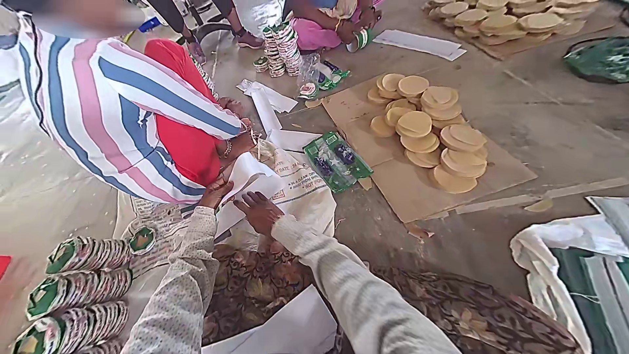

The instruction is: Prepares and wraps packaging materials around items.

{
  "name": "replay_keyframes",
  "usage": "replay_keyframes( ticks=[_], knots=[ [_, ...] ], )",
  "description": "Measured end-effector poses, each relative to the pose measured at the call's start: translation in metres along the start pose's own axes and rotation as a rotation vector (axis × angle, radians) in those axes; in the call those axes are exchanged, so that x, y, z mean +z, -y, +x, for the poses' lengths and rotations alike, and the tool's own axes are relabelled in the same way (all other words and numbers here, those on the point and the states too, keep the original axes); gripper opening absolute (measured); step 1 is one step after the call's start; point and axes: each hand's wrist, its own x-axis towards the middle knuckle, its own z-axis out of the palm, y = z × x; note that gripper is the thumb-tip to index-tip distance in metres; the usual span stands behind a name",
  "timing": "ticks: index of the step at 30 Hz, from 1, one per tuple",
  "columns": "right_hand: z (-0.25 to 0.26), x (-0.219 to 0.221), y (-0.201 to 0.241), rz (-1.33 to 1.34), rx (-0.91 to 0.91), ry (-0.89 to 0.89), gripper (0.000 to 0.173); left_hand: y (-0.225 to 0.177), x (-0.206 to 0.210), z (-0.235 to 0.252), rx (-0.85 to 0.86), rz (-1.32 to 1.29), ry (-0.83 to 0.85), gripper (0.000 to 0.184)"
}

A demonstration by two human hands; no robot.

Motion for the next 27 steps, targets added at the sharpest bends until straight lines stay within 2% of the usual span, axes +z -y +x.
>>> replay_keyframes(
  ticks=[3,6,9,11,15,18,20,24,26,27],
  knots=[
    [0.044,-0.001,-0.018,0.061,0.246,0.249,0.078,-0.015,-0.018,-0.004,0.143,-0.050,-0.001,0.015],
    [0.042,0.021,-0.047,0.100,0.321,0.256,0.079,-0.052,-0.052,-0.019,0.374,-0.169,0.028,0.029],
    [0.033,0.034,-0.055,0.074,0.270,0.221,0.075,-0.102,-0.074,-0.031,0.553,-0.245,0.222,0.031],
    [0.030,0.036,-0.051,0.054,0.206,0.166,0.078,-0.121,-0.063,-0.029,0.610,-0.250,0.344,0.019],
    [0.011,0.039,-0.037,-0.023,0.029,-0.052,0.060,-0.127,0.010,-0.032,0.584,-0.272,0.384,0.025],
    [-0.022,0.033,-0.015,0.038,0.012,-0.049,0.071,-0.113,0.042,-0.050,0.505,-0.321,0.461,0.024],
    [-0.055,0.029,0.002,0.098,0.021,-0.021,0.067,-0.091,0.045,-0.063,0.434,-0.269,0.418,0.025],
    [-0.122,0.012,0.031,0.179,0.074,0.019,0.060,-0.016,0.038,-0.079,0.282,-0.096,0.364,0.016],
    [-0.148,0.009,0.039,0.194,0.117,-0.058,0.047,0.031,0.027,-0.077,0.188,0.088,0.383,0.010],
    [-0.159,0.003,0.041,0.210,0.148,-0.036,0.043,0.051,0.021,-0.074,0.145,0.246,0.388,0.013]
  ],
)
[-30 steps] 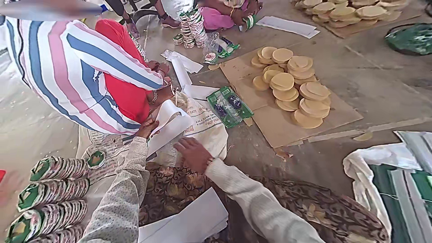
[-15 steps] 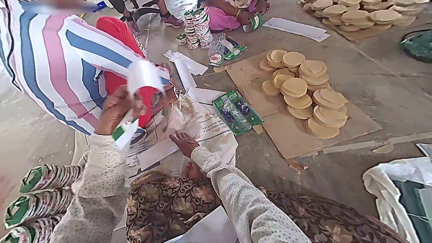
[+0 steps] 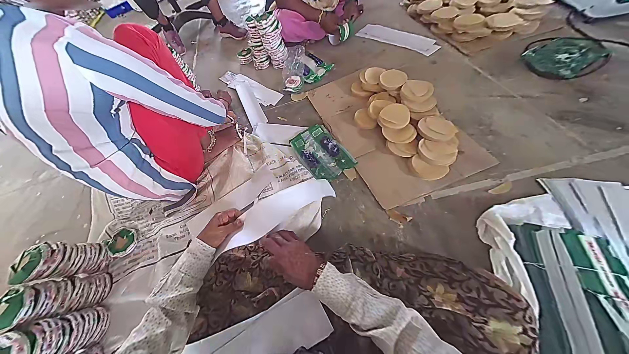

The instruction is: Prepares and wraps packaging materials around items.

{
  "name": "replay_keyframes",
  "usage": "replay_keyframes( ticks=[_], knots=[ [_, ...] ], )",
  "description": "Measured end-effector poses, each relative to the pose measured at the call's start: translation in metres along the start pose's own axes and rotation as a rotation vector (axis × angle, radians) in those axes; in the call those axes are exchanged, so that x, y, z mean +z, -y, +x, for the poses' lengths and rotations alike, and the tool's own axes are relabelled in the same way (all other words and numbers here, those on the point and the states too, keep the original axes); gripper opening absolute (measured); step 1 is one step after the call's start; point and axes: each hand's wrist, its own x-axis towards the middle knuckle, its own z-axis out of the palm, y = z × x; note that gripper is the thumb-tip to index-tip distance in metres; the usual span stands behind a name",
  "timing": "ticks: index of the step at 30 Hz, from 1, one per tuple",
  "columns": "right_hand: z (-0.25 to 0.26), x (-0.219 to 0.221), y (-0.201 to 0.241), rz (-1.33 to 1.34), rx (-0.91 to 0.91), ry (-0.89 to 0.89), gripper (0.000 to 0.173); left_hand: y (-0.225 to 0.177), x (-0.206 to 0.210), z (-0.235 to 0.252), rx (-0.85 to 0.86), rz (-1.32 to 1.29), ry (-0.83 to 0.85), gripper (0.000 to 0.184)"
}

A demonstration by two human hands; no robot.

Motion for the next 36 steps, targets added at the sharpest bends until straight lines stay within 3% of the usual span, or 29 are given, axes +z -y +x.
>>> replay_keyframes(
  ticks=[4,7,8,10,13,16,19,24,27,31,33,36],
  knots=[
    [-0.035,-0.019,-0.001,0.064,0.091,-0.073,0.046,0.038,-0.021,0.004,-0.230,0.438,0.070,0.032],
    [-0.054,-0.022,-0.019,0.071,0.175,-0.211,0.045,0.029,-0.035,-0.010,-0.272,0.639,-0.058,0.052],
    [-0.061,-0.023,-0.027,0.077,0.212,-0.273,0.044,0.020,-0.037,-0.018,-0.248,0.681,-0.117,0.057],
    [-0.071,-0.021,-0.049,0.126,0.260,-0.445,0.041,0.003,-0.033,-0.041,-0.064,0.661,-0.180,0.045],
    [-0.076,-0.017,-0.073,0.274,0.362,-0.682,0.035,-0.021,0.017,-0.081,0.181,0.391,0.032,0.034],
    [-0.075,-0.017,-0.088,0.494,0.465,-0.807,0.034,-0.026,0.094,-0.110,0.208,0.246,0.267,0.036],
    [-0.078,-0.019,-0.095,0.657,0.494,-0.859,0.032,-0.021,0.143,-0.119,0.154,0.262,0.271,0.040],
    [-0.084,-0.025,-0.095,0.870,0.523,-0.959,0.028,-0.019,0.156,-0.110,0.268,0.304,0.051,0.032],
    [-0.084,-0.032,-0.095,1.028,0.586,-1.003,0.026,-0.026,0.147,-0.097,0.324,0.340,0.030,0.037],
    [-0.089,-0.042,-0.100,1.073,0.566,-1.018,0.030,-0.044,0.147,-0.059,0.360,0.206,-0.074,0.029],
    [-0.094,-0.049,-0.105,1.030,0.512,-1.006,0.033,-0.061,0.153,-0.031,0.302,0.197,-0.052,0.030],
    [-0.105,-0.059,-0.120,0.885,0.468,-0.966,0.037,-0.087,0.175,0.017,0.284,0.385,0.073,0.031]
  ],
)
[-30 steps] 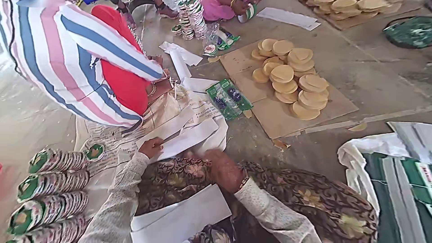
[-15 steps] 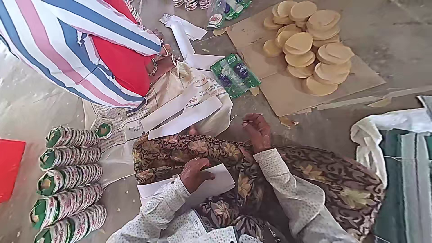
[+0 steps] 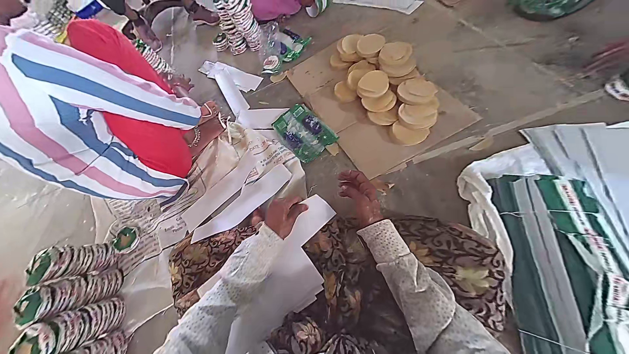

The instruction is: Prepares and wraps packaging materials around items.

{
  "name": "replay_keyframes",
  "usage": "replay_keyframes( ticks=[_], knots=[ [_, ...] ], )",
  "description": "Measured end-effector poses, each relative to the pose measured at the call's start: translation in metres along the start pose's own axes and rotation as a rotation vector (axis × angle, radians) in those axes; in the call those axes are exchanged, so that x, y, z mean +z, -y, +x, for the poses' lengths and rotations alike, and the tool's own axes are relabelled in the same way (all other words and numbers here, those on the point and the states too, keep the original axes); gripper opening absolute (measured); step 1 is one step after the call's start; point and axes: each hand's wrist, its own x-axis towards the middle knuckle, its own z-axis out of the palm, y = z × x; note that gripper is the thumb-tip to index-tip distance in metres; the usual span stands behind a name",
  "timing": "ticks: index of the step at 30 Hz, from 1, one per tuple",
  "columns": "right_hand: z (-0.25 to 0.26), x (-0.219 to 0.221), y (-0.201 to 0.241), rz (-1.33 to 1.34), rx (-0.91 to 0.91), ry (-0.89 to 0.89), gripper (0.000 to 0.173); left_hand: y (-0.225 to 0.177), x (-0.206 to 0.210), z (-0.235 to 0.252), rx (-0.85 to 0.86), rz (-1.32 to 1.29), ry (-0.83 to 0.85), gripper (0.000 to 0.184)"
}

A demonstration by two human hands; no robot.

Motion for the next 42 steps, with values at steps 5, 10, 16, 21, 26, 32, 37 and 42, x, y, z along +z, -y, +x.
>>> replay_keyframes(
  ticks=[5,10,16,21,26,32,37,42],
  knots=[
    [0.024,-0.025,-0.002,-0.200,0.058,0.176,0.038,-0.015,0.048,0.088,-0.220,0.162,0.370,0.047],
    [0.043,-0.020,-0.020,-0.431,0.148,0.333,0.048,-0.007,0.074,0.110,-0.275,0.121,0.233,0.067],
    [0.039,-0.012,-0.028,-0.707,0.031,0.362,0.054,0.005,0.065,0.098,-0.124,0.205,0.380,0.032],
    [0.028,0.004,-0.012,-1.188,0.064,0.485,0.073,0.010,0.055,0.077,-0.087,0.280,0.513,0.062],
    [0.000,0.010,0.008,-1.599,0.196,0.587,0.074,0.011,0.058,0.072,-0.079,0.381,0.551,0.075],
    [-0.001,0.017,0.012,-1.542,0.140,0.446,0.071,0.007,0.059,0.072,-0.089,0.419,0.561,0.076],
    [0.004,0.014,-0.016,-1.509,0.167,0.536,0.083,-0.001,0.058,0.072,-0.113,0.476,0.572,0.076],
    [-0.018,0.001,0.002,-1.449,0.165,0.445,0.075,-0.001,0.059,0.074,-0.129,0.465,0.580,0.079]
  ],
)
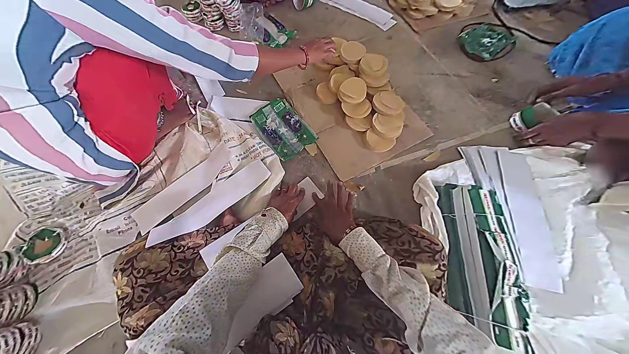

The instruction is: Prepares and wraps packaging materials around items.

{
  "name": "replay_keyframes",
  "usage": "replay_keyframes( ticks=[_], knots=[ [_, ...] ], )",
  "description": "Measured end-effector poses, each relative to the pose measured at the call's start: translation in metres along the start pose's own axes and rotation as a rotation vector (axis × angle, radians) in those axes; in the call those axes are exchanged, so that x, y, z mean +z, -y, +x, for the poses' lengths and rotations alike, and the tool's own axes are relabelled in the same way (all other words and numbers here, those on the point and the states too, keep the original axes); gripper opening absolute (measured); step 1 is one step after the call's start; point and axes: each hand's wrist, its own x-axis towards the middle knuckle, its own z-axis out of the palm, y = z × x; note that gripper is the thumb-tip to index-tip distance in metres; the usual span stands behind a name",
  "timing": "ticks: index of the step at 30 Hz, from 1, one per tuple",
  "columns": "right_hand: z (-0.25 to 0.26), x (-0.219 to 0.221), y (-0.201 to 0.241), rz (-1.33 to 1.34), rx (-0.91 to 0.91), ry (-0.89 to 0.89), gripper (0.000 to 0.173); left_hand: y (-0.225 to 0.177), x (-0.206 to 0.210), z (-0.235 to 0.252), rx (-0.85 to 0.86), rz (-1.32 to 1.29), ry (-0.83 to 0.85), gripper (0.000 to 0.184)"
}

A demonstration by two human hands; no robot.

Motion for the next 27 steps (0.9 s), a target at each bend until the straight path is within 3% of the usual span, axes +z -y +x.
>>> replay_keyframes(
  ticks=[3,9,13,16,20,27],
  knots=[
    [0.007,0.005,-0.004,0.071,-0.002,-0.011,0.077,0.001,0.002,-0.001,0.003,-0.005,-0.002,0.077],
    [-0.004,0.002,-0.010,-0.034,0.069,0.096,0.087,0.001,0.004,0.001,-0.004,-0.014,-0.006,0.076],
    [-0.016,-0.017,-0.004,-0.087,0.057,0.035,0.074,0.003,0.005,0.003,0.007,-0.004,-0.018,0.078],
    [0.007,-0.018,0.007,-0.092,0.009,-0.011,0.084,0.002,0.006,0.004,0.007,-0.010,-0.018,0.077],
    [0.043,-0.004,0.009,-0.095,-0.076,0.045,0.083,0.002,0.003,0.003,-0.018,-0.015,-0.008,0.077],
    [0.008,-0.015,-0.009,-0.100,0.075,0.016,0.083,0.002,0.003,0.001,0.002,-0.008,-0.027,0.078]
  ],
)
